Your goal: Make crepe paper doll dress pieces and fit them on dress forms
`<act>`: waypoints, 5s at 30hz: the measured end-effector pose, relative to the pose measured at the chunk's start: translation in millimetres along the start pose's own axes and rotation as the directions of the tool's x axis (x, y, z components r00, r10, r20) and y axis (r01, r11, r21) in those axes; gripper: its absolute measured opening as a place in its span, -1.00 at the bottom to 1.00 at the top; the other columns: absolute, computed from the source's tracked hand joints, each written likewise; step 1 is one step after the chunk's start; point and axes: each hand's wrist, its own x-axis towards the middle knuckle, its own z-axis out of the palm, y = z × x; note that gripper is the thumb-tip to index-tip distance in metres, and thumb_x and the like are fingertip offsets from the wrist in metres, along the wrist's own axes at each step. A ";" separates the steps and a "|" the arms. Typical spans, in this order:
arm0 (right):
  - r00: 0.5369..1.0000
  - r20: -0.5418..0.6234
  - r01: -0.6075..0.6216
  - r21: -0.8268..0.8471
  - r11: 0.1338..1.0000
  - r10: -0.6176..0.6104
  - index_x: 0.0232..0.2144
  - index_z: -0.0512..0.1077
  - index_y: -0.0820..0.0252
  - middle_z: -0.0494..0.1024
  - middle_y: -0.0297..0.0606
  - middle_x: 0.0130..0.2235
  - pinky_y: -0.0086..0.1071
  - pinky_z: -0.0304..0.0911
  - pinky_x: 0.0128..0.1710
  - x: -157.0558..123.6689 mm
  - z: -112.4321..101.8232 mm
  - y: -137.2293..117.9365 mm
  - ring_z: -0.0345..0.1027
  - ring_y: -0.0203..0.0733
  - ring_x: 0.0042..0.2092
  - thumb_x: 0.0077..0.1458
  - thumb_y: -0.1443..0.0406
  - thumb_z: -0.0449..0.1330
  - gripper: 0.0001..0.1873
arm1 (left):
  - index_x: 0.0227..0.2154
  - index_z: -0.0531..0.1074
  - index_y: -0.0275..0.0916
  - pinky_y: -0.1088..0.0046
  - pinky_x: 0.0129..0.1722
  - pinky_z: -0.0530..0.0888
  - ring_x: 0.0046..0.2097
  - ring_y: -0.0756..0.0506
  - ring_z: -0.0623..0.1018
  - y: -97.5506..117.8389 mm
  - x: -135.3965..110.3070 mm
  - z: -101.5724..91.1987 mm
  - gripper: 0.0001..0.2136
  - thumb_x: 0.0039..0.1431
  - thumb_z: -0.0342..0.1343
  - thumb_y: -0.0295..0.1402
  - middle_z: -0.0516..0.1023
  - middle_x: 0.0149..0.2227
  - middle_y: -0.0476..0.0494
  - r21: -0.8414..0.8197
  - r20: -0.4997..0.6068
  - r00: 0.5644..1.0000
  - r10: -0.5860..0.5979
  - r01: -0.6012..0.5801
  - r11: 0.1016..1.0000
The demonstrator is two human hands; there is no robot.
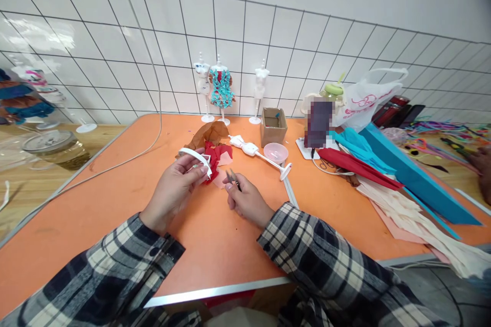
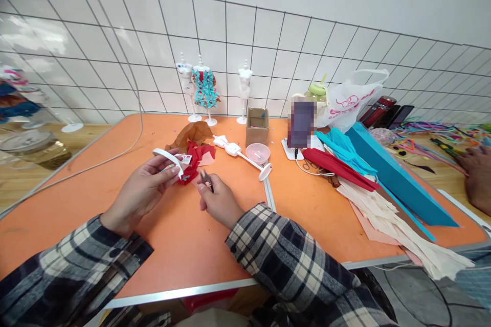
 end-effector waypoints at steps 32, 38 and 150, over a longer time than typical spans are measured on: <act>0.987 0.157 0.074 -0.214 0.974 -0.041 -0.29 0.30 0.17 0.36 -0.49 -0.65 -0.57 0.09 -0.69 -6.7 -3.5 -1.4 0.17 -0.42 -0.70 0.32 0.04 -0.12 -0.62 | 0.02 0.46 -0.16 0.53 -0.14 0.43 -0.16 -0.01 0.49 -5.6 -10.0 7.1 -0.52 -0.03 0.34 -0.41 0.54 -0.19 -0.03 0.004 0.024 1.000 0.011 -0.011 1.000; 0.986 0.163 0.075 -0.213 0.974 -0.041 -0.27 0.30 0.17 0.37 -0.48 -0.64 -0.58 0.09 -0.70 -8.0 -2.5 -0.8 0.19 -0.42 -0.69 0.32 0.02 -0.14 -0.59 | 0.01 0.47 -0.18 0.49 -0.21 0.43 -0.23 -0.04 0.50 -5.4 -12.6 9.9 -0.49 -0.08 0.37 -0.37 0.55 -0.20 -0.06 0.056 0.011 1.000 -0.014 0.013 0.998; 0.999 0.005 0.044 -0.139 0.989 -0.043 -0.29 0.30 0.18 0.32 -0.45 -0.56 -0.53 0.15 -0.62 2.3 -1.7 6.3 0.21 -0.40 -0.62 0.30 0.05 -0.13 -0.62 | 0.12 0.35 -0.19 0.33 -0.10 0.49 -0.13 -0.15 0.57 -6.1 -8.7 2.7 -0.41 -0.01 0.32 -0.26 0.57 -0.11 -0.14 0.258 -0.069 0.989 0.132 -0.110 0.960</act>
